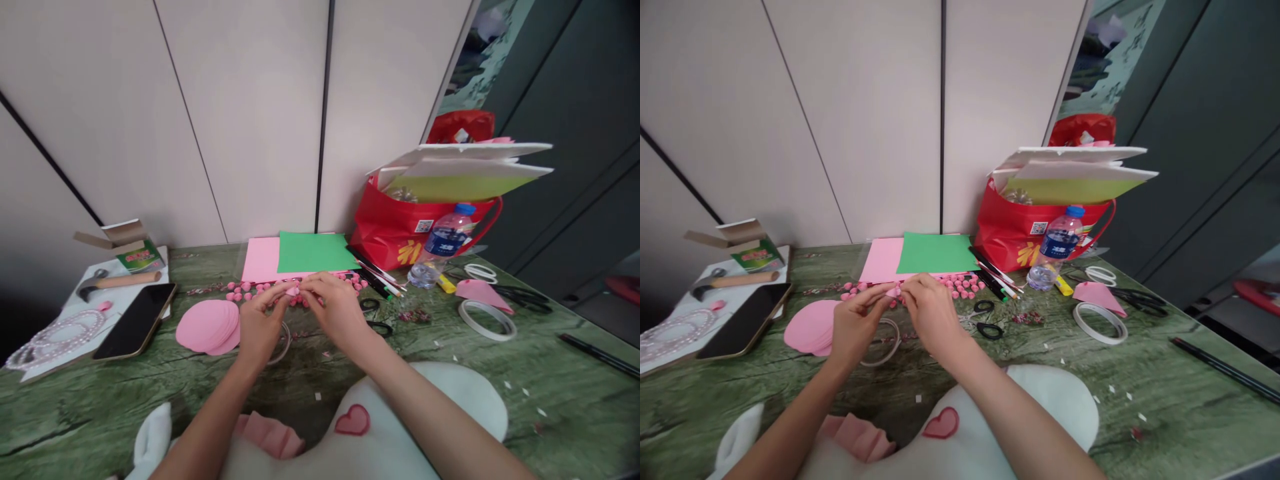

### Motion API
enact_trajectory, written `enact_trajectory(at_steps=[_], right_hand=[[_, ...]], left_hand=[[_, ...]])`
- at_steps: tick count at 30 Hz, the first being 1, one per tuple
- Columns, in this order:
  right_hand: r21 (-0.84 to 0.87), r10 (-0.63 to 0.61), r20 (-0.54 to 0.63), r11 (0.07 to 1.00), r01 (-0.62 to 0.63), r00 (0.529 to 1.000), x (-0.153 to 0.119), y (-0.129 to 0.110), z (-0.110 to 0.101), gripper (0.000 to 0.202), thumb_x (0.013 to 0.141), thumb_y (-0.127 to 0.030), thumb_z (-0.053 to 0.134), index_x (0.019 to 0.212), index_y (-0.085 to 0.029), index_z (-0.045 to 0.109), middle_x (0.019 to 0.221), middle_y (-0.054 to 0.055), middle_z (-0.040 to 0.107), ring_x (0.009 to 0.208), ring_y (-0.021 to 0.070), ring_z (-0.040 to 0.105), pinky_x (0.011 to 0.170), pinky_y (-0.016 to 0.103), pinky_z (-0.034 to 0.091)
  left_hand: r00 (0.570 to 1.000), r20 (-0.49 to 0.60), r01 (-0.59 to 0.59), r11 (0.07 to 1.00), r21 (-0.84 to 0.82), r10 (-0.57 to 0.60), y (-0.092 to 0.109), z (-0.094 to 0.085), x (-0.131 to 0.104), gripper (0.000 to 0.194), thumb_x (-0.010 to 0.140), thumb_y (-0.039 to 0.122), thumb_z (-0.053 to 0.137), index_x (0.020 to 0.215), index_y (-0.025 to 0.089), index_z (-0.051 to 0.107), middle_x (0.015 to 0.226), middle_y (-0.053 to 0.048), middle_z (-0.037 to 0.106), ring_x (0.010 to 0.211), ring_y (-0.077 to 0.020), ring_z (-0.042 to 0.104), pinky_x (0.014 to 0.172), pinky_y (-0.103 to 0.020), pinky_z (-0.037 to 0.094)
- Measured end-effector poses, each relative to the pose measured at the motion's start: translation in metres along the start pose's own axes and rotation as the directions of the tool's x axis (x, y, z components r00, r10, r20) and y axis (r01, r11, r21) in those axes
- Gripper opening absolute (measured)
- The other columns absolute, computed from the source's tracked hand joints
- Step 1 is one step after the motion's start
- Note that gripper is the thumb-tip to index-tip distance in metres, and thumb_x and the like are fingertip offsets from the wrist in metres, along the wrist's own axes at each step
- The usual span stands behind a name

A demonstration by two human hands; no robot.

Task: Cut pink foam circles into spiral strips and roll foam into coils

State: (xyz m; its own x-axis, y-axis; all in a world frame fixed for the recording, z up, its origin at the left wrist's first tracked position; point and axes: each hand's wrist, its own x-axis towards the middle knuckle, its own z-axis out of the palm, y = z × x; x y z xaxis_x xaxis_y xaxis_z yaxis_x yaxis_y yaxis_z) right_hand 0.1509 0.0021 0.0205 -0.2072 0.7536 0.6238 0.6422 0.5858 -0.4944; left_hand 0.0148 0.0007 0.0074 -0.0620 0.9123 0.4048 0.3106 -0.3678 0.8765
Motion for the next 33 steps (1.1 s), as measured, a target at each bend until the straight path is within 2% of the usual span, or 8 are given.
enact_trajectory(at_steps=[6,11,17,22,27,30,33], right_hand=[[0.047,0.017,0.113,0.999,-0.023,0.993,0.003,0.003,-0.006,0.016,0.074,-0.008,0.052,0.072,-0.017,0.065,0.072,0.005,0.064,0.069,0.0151,0.056,0.064,0.024,0.039],[0.099,0.049,0.193,0.993,-0.069,0.980,0.004,0.005,-0.011,0.017,0.073,-0.009,0.051,0.068,-0.016,0.066,0.067,0.004,0.065,0.061,0.0129,0.054,0.058,0.023,0.037],[0.269,0.126,0.291,0.941,-0.207,0.948,0.006,0.017,-0.012,0.015,0.072,-0.016,0.052,0.067,-0.014,0.067,0.061,0.002,0.063,0.055,0.0122,0.054,0.051,0.021,0.038],[0.430,0.198,0.396,0.823,-0.372,0.897,0.007,0.021,-0.014,0.016,0.069,-0.023,0.056,0.068,-0.011,0.066,0.062,0.004,0.065,0.058,0.0137,0.058,0.054,0.021,0.043],[0.506,0.220,0.431,0.745,-0.436,0.875,0.008,0.020,-0.016,0.017,0.067,-0.024,0.057,0.069,-0.011,0.066,0.064,0.005,0.065,0.060,0.0146,0.059,0.057,0.023,0.046],[0.448,0.227,0.399,0.797,-0.404,0.889,0.008,0.019,-0.015,0.016,0.068,-0.023,0.056,0.066,-0.011,0.066,0.061,0.004,0.065,0.058,0.0140,0.058,0.054,0.022,0.045],[0.326,0.195,0.318,0.896,-0.300,0.928,0.006,0.017,-0.013,0.014,0.069,-0.020,0.056,0.066,-0.012,0.066,0.060,0.003,0.064,0.055,0.0121,0.055,0.051,0.020,0.040]], left_hand=[[0.985,0.052,-0.169,0.964,0.206,0.162,0.001,-0.002,-0.001,0.021,0.073,0.022,0.052,0.089,0.025,0.066,0.088,0.001,0.068,0.084,-0.0161,0.060,0.080,-0.028,0.044],[0.949,0.136,-0.310,0.918,0.249,0.283,-0.003,-0.003,0.000,0.023,0.075,0.020,0.050,0.091,0.027,0.065,0.087,0.001,0.068,0.084,-0.0157,0.059,0.080,-0.028,0.042],[0.941,0.167,-0.328,0.914,0.240,0.295,-0.003,-0.003,0.000,0.023,0.076,0.017,0.049,0.090,0.025,0.065,0.086,0.001,0.068,0.083,-0.0147,0.059,0.077,-0.027,0.043],[0.934,0.169,-0.346,0.913,0.217,0.314,-0.004,-0.003,0.001,0.021,0.076,0.016,0.050,0.088,0.024,0.066,0.085,0.001,0.068,0.079,-0.0140,0.060,0.074,-0.026,0.044],[0.938,0.153,-0.338,0.918,0.210,0.310,-0.004,-0.003,0.001,0.020,0.075,0.016,0.051,0.086,0.024,0.066,0.083,0.001,0.069,0.079,-0.0138,0.061,0.072,-0.025,0.045],[0.938,0.159,-0.337,0.919,0.207,0.309,-0.003,-0.003,0.001,0.020,0.075,0.016,0.051,0.086,0.023,0.066,0.082,0.001,0.069,0.077,-0.0138,0.061,0.071,-0.025,0.046],[0.945,0.155,-0.314,0.928,0.201,0.287,-0.005,-0.003,0.001,0.020,0.075,0.015,0.051,0.087,0.021,0.066,0.083,0.000,0.069,0.078,-0.0140,0.061,0.072,-0.026,0.046]])
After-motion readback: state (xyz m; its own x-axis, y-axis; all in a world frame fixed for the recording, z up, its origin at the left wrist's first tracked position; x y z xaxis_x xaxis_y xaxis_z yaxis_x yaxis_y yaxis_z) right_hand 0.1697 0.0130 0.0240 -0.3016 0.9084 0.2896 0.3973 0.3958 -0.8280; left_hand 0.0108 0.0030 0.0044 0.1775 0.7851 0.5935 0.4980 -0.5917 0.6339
